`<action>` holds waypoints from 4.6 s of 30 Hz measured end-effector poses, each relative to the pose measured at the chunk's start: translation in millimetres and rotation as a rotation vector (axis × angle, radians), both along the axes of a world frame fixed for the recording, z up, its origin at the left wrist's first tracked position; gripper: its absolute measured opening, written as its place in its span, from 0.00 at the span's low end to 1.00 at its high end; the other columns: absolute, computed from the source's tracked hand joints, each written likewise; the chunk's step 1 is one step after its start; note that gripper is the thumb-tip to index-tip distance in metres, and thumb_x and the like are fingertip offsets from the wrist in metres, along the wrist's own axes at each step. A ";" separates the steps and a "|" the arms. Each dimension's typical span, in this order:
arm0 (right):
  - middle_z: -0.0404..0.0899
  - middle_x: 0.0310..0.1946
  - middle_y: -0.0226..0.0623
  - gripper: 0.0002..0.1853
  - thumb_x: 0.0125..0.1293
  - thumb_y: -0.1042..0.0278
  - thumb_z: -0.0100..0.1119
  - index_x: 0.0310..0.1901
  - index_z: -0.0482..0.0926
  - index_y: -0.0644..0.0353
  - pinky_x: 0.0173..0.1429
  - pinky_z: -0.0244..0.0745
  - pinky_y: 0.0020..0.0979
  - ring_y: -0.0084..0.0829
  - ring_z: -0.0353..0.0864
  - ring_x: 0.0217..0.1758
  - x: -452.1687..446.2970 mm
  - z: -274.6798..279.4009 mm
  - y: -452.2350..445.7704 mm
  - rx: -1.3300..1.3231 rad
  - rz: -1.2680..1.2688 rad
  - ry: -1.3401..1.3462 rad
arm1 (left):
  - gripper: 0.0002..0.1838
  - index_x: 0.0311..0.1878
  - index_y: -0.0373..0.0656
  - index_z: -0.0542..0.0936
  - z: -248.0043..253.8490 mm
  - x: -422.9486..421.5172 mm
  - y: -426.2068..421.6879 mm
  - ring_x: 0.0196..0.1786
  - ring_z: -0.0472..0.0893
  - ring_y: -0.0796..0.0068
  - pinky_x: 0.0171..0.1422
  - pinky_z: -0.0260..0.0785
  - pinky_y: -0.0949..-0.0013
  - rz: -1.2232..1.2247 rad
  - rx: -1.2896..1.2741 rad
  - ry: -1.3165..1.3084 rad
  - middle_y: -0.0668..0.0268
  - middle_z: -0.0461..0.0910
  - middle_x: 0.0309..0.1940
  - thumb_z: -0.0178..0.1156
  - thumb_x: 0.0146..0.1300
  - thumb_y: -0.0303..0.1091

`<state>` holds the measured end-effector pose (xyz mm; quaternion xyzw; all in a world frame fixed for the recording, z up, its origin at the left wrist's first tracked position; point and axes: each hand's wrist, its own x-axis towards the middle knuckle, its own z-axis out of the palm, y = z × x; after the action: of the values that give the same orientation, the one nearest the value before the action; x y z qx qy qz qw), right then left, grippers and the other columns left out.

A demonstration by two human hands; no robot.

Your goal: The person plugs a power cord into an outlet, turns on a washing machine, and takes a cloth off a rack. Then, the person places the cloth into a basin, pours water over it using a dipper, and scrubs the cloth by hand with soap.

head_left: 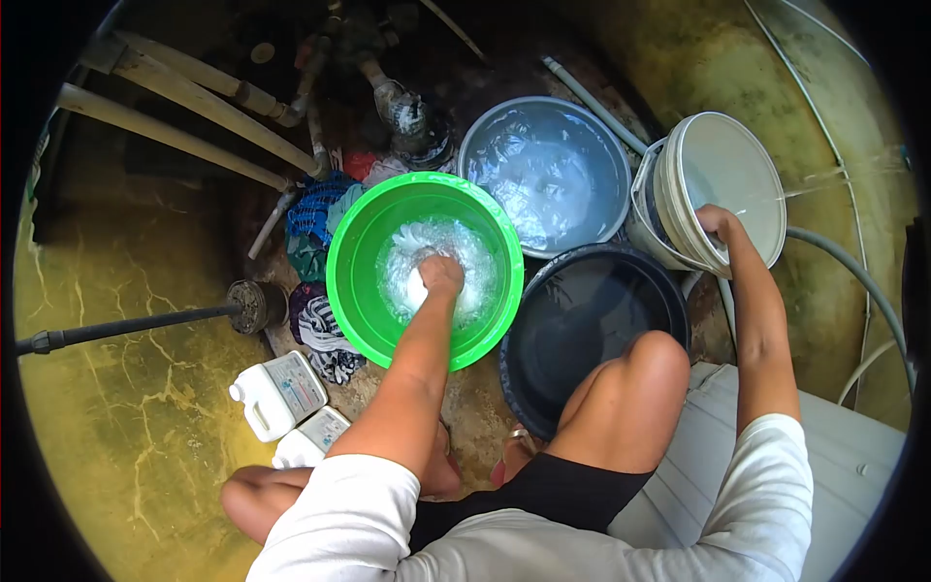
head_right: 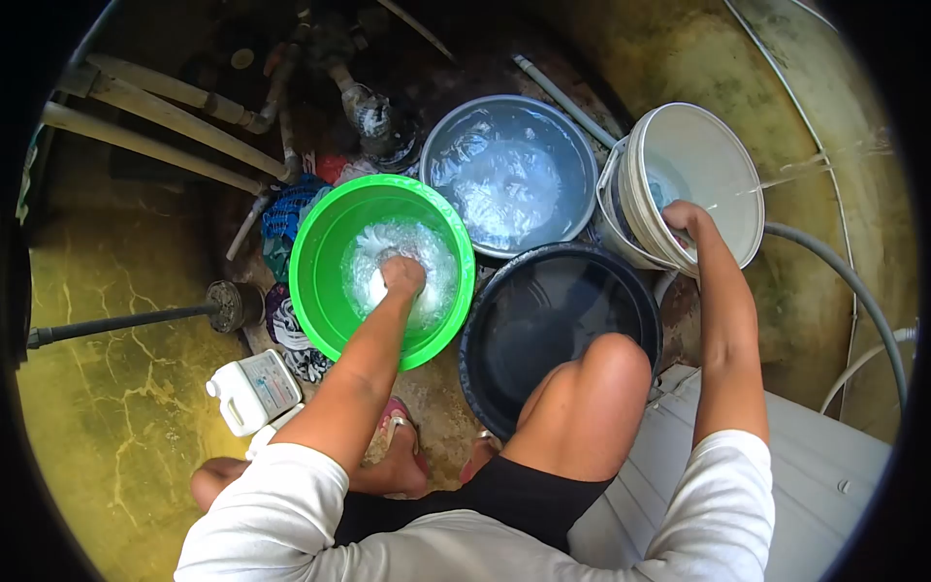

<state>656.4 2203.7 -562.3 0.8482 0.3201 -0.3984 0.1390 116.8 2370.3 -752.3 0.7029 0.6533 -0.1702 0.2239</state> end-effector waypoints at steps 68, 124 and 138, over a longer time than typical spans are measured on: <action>0.87 0.37 0.49 0.55 0.52 0.07 0.39 0.38 0.86 0.65 0.50 0.75 0.43 0.52 0.84 0.43 -117.5 107.4 -32.6 0.319 -0.022 -0.422 | 0.39 0.70 0.44 0.73 13.2 -7.9 49.9 0.65 0.76 0.49 0.71 0.65 0.47 -0.224 -0.029 0.054 0.50 0.77 0.61 0.58 0.61 0.60; 0.87 0.34 0.49 0.58 0.49 0.05 0.40 0.33 0.87 0.69 0.46 0.76 0.42 0.49 0.84 0.38 -124.1 111.1 -35.2 0.365 -0.063 -0.440 | 0.44 0.59 0.44 0.83 43.3 -18.1 59.0 0.57 0.83 0.53 0.62 0.76 0.53 -0.413 -0.009 0.148 0.55 0.84 0.54 0.66 0.50 0.72; 0.87 0.35 0.48 0.54 0.52 0.08 0.42 0.33 0.86 0.66 0.48 0.75 0.42 0.50 0.84 0.40 -127.6 115.0 -31.6 0.342 -0.059 -0.433 | 0.18 0.45 0.40 0.86 240.0 -70.3 -45.3 0.65 0.76 0.44 0.63 0.74 0.48 -0.993 -0.153 -0.156 0.45 0.70 0.69 0.71 0.58 0.43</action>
<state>528.8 2172.1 -447.3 0.9337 0.3209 -0.1518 0.0471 46.5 2325.1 -512.3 0.9210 0.2071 -0.2504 0.2149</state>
